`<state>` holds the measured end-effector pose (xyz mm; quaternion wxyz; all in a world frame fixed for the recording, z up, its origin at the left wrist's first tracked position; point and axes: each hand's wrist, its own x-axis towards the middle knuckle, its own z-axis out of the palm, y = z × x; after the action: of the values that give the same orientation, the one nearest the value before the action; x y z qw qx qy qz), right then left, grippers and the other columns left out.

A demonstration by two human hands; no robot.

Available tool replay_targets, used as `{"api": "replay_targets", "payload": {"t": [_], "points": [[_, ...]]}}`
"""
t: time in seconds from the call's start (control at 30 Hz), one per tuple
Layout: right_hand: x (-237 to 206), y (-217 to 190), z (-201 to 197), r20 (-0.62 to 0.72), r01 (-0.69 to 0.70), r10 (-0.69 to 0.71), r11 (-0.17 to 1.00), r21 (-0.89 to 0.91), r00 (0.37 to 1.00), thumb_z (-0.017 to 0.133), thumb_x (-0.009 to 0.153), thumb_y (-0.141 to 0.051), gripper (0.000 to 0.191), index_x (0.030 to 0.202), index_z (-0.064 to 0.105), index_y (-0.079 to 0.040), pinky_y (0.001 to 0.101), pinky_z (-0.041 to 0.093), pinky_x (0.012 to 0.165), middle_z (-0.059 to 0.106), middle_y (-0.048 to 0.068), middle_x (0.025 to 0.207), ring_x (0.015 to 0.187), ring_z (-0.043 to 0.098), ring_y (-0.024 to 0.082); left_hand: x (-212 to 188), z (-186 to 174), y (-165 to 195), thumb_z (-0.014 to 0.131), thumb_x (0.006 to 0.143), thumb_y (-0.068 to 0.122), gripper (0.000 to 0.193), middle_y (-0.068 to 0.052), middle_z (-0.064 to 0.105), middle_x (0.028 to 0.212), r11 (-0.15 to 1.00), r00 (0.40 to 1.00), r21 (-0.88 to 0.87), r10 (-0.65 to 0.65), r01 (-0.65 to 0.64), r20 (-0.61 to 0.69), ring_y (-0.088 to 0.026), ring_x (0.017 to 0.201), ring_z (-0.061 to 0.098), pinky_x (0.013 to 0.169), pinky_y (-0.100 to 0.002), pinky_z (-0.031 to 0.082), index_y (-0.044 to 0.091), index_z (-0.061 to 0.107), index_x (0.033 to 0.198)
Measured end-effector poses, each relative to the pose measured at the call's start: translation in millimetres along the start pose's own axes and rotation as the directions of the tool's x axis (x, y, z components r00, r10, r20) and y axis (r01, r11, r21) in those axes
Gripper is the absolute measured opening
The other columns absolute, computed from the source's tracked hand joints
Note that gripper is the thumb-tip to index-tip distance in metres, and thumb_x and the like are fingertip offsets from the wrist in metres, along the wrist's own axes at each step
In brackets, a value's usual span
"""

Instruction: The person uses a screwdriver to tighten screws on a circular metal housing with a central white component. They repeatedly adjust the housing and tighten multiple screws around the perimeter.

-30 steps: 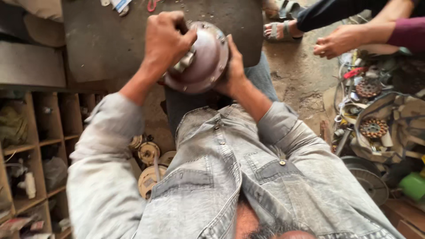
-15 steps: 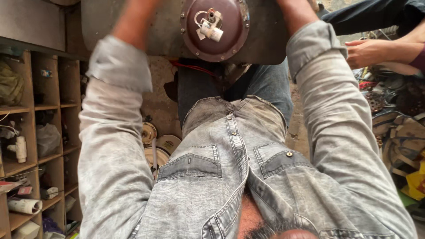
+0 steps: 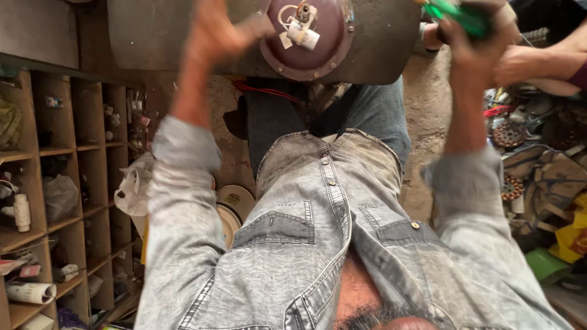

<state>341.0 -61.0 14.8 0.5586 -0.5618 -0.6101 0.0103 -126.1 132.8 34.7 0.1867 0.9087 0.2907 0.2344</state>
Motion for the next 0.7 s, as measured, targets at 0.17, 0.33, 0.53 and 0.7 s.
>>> {"api": "replay_targets", "payload": {"t": [0.17,0.33,0.53,0.7], "points": [[-40,-72,-53,0.001,-0.289,0.307,0.894,0.343,0.952,0.07,0.109,0.011,0.043,0.139,0.045,-0.006,0.0418,0.06,0.101,0.063,0.019,0.133,0.12,0.071,0.033,-43,88,58,0.095,0.064,0.075,0.148,-0.015,0.009,0.173,0.956,0.942,-0.204,-0.254,0.21,-0.221,-0.041,0.162,0.023,0.13,-0.06,0.034,0.023,0.005,0.17],[-19,-121,-35,-0.078,0.001,0.015,0.98,0.198,0.997,0.064,0.11,0.01,0.049,0.144,0.036,-0.012,0.0417,0.06,0.099,0.057,0.019,0.133,0.118,0.072,0.035,-45,119,75,0.096,0.067,0.077,0.146,-0.014,0.006,0.173,0.961,0.899,-0.157,-0.271,0.23,-0.345,-0.039,0.162,0.018,0.127,-0.064,0.025,0.022,0.007,0.169],[-4,-142,4,-0.109,0.042,-0.013,0.964,0.262,0.994,0.06,0.11,0.006,0.046,0.145,0.035,-0.011,0.0422,0.061,0.102,0.053,0.016,0.131,0.119,0.072,0.033,-60,128,61,0.093,0.073,0.077,0.142,-0.009,0.008,0.176,0.969,0.912,-0.128,-0.242,0.21,-0.331,-0.034,0.162,0.009,0.129,-0.06,0.019,0.021,0.006,0.171],[-1,-142,9,0.016,-0.056,0.054,0.94,0.335,0.998,0.057,0.114,0.006,0.042,0.147,0.035,-0.01,0.0447,0.057,0.112,0.056,0.017,0.133,0.12,0.066,0.029,-60,133,64,0.091,0.073,0.079,0.143,-0.007,0.008,0.176,0.973,0.905,-0.138,-0.225,0.186,-0.361,-0.031,0.161,0.007,0.129,-0.057,0.017,0.022,0.002,0.171]]}}
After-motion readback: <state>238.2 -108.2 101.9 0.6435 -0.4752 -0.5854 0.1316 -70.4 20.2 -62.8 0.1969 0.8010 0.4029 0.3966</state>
